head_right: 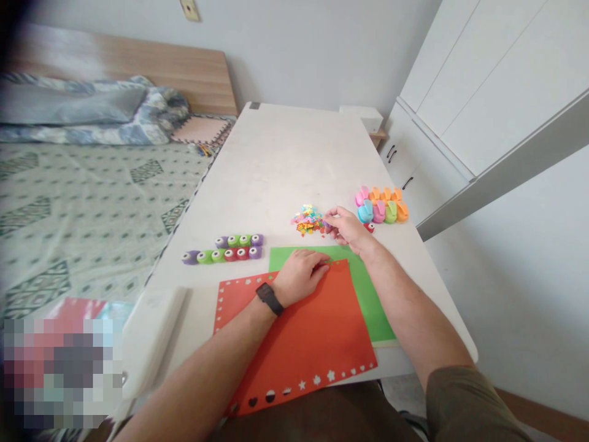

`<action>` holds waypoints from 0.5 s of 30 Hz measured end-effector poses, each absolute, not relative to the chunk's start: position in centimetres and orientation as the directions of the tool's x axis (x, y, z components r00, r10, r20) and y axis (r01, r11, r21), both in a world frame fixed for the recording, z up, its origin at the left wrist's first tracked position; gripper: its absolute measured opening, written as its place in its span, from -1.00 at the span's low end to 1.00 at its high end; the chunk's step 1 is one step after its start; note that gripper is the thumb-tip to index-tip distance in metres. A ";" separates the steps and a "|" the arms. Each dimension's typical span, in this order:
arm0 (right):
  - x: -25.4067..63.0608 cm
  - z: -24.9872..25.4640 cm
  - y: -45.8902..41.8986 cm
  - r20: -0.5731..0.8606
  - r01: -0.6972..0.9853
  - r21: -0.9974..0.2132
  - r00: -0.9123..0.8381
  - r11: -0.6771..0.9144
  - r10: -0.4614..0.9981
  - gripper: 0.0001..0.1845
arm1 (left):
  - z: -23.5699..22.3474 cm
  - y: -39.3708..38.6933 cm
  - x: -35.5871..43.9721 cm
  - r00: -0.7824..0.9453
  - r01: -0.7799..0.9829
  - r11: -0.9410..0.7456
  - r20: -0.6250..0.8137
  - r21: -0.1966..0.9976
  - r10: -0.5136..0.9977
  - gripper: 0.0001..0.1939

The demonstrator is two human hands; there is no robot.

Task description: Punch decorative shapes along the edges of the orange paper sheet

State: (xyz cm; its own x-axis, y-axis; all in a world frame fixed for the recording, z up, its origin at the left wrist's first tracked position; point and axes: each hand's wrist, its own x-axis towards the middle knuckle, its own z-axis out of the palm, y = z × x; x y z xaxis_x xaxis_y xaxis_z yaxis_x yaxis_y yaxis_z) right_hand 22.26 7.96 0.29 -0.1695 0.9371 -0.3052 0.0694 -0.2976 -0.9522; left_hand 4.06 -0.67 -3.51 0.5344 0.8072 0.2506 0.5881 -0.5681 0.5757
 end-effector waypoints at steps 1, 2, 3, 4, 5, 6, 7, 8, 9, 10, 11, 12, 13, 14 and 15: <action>22.4 0.2 8.0 -0.301 0.065 -0.954 -0.176 -0.294 0.937 -0.71 | -3.5 -0.7 4.1 0.535 0.589 -0.569 0.250 0.574 0.807 -0.81; 22.4 0.2 8.0 -0.299 0.063 -0.954 -0.180 -0.292 0.937 -0.71 | -3.5 -0.7 4.0 0.536 0.590 -0.569 0.249 0.572 0.807 -0.81; 22.5 0.1 8.0 -0.298 0.064 -0.954 -0.179 -0.292 0.937 -0.71 | -3.5 -0.7 4.0 0.537 0.591 -0.570 0.249 0.571 0.806 -0.81; 22.5 0.1 8.0 -0.299 0.065 -0.954 -0.176 -0.292 0.938 -0.72 | -3.5 -0.7 4.0 0.537 0.591 -0.570 0.249 0.570 0.806 -0.81; 22.4 0.0 8.0 -0.302 0.067 -0.953 -0.173 -0.295 0.937 -0.72 | -3.5 -0.7 4.0 0.538 0.592 -0.572 0.250 0.568 0.805 -0.81; 22.3 -0.1 8.0 -0.307 0.070 -0.952 -0.170 -0.299 0.936 -0.72 | -3.5 -0.7 4.0 0.538 0.593 -0.573 0.251 0.566 0.805 -0.81; 22.2 -0.1 8.0 -0.312 0.074 -0.950 -0.166 -0.304 0.935 -0.73 | -3.5 -0.7 4.0 0.538 0.594 -0.575 0.253 0.563 0.804 -0.81; 22.1 -0.2 8.0 -0.317 0.080 -0.948 -0.159 -0.308 0.935 -0.73 | -3.5 -0.7 4.0 0.539 0.594 -0.576 0.255 0.561 0.803 -0.80; 22.0 -0.3 8.0 -0.321 0.088 -0.946 -0.148 -0.311 0.936 -0.73 | -3.5 -0.7 4.0 0.539 0.595 -0.577 0.256 0.559 0.803 -0.80; 21.8 -0.3 8.0 -0.323 0.096 -0.945 -0.138 -0.312 0.936 -0.73 | -3.5 -0.8 4.0 0.538 0.597 -0.578 0.257 0.557 0.803 -0.80; 21.8 -0.4 8.0 -0.324 0.104 -0.944 -0.128 -0.313 0.937 -0.73 | -3.5 -0.8 4.0 0.539 0.598 -0.579 0.257 0.554 0.802 -0.80; 21.7 -0.4 8.0 -0.325 0.109 -0.943 -0.123 -0.313 0.938 -0.74 | -3.5 -0.8 4.0 0.540 0.599 -0.581 0.257 0.552 0.801 -0.80; 21.6 -0.4 8.0 -0.327 0.109 -0.943 -0.120 -0.315 0.937 -0.74 | -3.5 -0.8 4.0 0.541 0.599 -0.582 0.257 0.549 0.800 -0.81; 21.6 -0.4 8.0 -0.328 0.106 -0.943 -0.120 -0.316 0.937 -0.74 | -3.5 -0.8 4.0 0.542 0.601 -0.583 0.257 0.547 0.800 -0.81; 21.6 -0.3 8.0 -0.326 0.099 -0.944 -0.123 -0.315 0.937 -0.73 | -3.5 -0.8 4.0 0.543 0.602 -0.583 0.256 0.546 0.800 -0.81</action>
